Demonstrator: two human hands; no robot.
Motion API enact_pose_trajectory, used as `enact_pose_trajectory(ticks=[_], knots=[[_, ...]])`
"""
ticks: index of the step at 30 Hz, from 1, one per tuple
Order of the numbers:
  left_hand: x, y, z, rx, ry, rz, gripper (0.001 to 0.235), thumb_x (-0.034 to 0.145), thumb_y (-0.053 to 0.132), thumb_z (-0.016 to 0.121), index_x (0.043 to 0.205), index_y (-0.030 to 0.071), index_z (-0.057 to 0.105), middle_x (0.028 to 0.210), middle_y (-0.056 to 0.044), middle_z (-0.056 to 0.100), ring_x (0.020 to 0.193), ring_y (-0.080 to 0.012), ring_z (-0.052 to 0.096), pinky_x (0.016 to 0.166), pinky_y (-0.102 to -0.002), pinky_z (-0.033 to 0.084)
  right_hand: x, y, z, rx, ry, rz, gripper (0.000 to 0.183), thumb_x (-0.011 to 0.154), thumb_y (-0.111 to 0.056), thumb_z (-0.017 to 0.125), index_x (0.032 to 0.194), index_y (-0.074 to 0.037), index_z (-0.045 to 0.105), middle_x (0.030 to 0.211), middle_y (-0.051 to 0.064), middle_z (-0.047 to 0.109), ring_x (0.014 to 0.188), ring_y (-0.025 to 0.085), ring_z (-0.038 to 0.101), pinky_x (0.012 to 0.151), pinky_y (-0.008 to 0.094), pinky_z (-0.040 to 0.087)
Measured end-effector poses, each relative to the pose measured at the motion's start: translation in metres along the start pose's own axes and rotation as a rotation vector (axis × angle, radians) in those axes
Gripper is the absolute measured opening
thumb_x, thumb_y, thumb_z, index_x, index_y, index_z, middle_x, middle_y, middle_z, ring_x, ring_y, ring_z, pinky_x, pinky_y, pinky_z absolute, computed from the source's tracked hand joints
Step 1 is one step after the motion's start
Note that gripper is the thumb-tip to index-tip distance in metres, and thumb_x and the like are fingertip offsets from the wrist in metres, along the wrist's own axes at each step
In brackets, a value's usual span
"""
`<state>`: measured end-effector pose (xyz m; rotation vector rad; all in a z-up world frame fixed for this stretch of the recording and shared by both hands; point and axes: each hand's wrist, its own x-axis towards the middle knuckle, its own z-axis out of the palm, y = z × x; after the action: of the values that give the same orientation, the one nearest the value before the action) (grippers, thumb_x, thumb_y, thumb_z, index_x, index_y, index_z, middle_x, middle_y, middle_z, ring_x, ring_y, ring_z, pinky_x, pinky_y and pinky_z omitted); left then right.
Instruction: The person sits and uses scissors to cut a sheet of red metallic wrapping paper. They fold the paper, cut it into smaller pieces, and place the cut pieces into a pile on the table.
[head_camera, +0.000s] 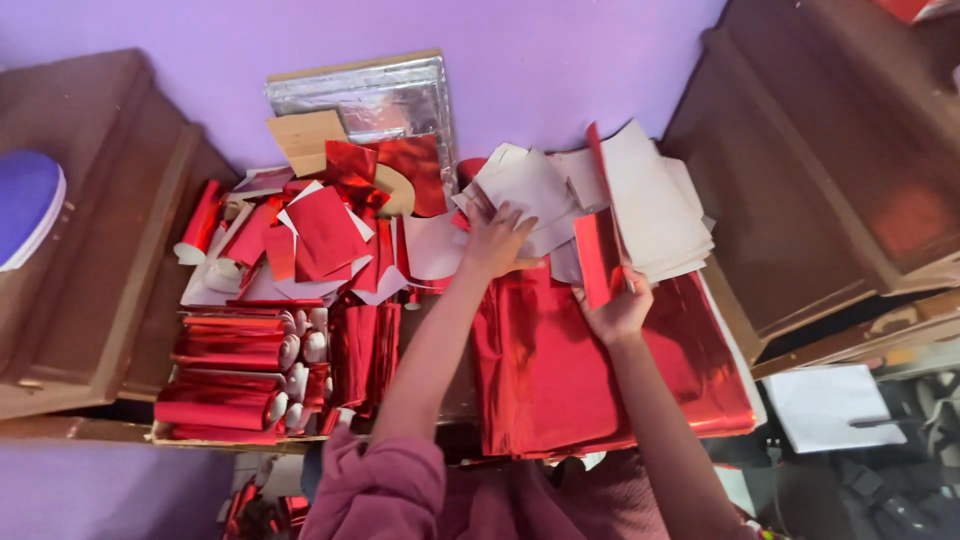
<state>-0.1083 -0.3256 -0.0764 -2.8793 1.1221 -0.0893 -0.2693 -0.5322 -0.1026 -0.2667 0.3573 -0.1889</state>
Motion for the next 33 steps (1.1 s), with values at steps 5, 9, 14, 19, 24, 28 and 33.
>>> enact_pose_trajectory(ticks=[5,9,14,19,24,28,33], knots=[[-0.031,-0.037,-0.001,-0.012,0.010,-0.013,0.086,0.089,0.079,0.070,0.158,0.030,0.057,0.169,-0.009,0.049,0.161,-0.0335,0.036,0.116,-0.090,0.026,0.006,0.002,0.002,0.003,0.016,0.013,0.041,0.077,-0.036,0.070,0.107,-0.010,0.079,0.111,0.016,0.081,0.090,0.042,0.075,0.080,0.053,0.061],[-0.068,-0.056,-0.001,-0.112,-0.105,-0.120,0.102,0.084,0.062,0.088,0.168,0.029,0.041,0.177,-0.015,0.035,0.159,-0.0429,0.039,0.119,-0.089,0.026,0.013,0.001,0.000,-0.052,0.022,0.046,0.046,0.076,-0.041,0.070,0.109,-0.010,0.079,0.110,0.015,0.081,0.094,0.038,0.075,0.083,0.049,0.061],[-0.108,-0.066,-0.023,-0.021,0.021,-0.131,0.094,0.087,0.065,0.083,0.163,0.023,0.048,0.147,-0.014,0.065,0.142,-0.0350,0.060,0.115,-0.074,0.042,0.004,0.001,0.009,-0.085,-0.011,0.029,0.042,0.080,-0.038,0.070,0.107,-0.007,0.078,0.111,0.018,0.081,0.095,0.040,0.074,0.083,0.050,0.059],[-0.133,-0.097,-0.076,0.107,0.108,-0.329,0.056,0.097,0.052,0.080,0.139,0.017,0.072,0.120,-0.011,0.078,0.119,-0.0299,0.072,0.099,-0.057,0.055,-0.002,0.004,0.011,-0.140,-0.030,0.023,0.040,0.081,-0.038,0.068,0.105,-0.010,0.082,0.113,0.016,0.083,0.096,0.038,0.076,0.085,0.049,0.059],[-0.161,-0.161,-0.081,0.191,0.047,-0.478,0.055,0.085,0.060,0.087,0.127,0.027,0.080,0.140,-0.013,0.069,0.131,-0.0327,0.058,0.107,-0.067,0.041,0.010,0.004,-0.003,-0.167,-0.039,-0.006,0.037,0.081,-0.039,0.072,0.107,-0.014,0.080,0.116,0.015,0.083,0.101,0.039,0.076,0.087,0.050,0.058],[-0.171,-0.197,-0.063,0.283,0.031,-0.677,0.041,0.095,0.058,0.074,0.118,0.026,0.084,0.139,-0.010,0.072,0.138,-0.0316,0.053,0.114,-0.068,0.028,0.001,0.004,0.005,-0.188,-0.074,-0.002,0.040,0.082,-0.039,0.071,0.108,-0.011,0.081,0.118,0.017,0.083,0.100,0.035,0.078,0.089,0.050,0.061],[-0.172,-0.153,-0.099,0.190,0.322,-0.454,0.035,0.094,0.050,0.078,0.116,0.023,0.080,0.132,-0.005,0.066,0.132,-0.0282,0.053,0.097,-0.056,0.050,0.004,0.005,0.001,-0.195,-0.128,-0.003,0.037,0.085,-0.036,0.072,0.111,-0.011,0.081,0.114,0.015,0.083,0.100,0.036,0.079,0.093,0.049,0.062]])
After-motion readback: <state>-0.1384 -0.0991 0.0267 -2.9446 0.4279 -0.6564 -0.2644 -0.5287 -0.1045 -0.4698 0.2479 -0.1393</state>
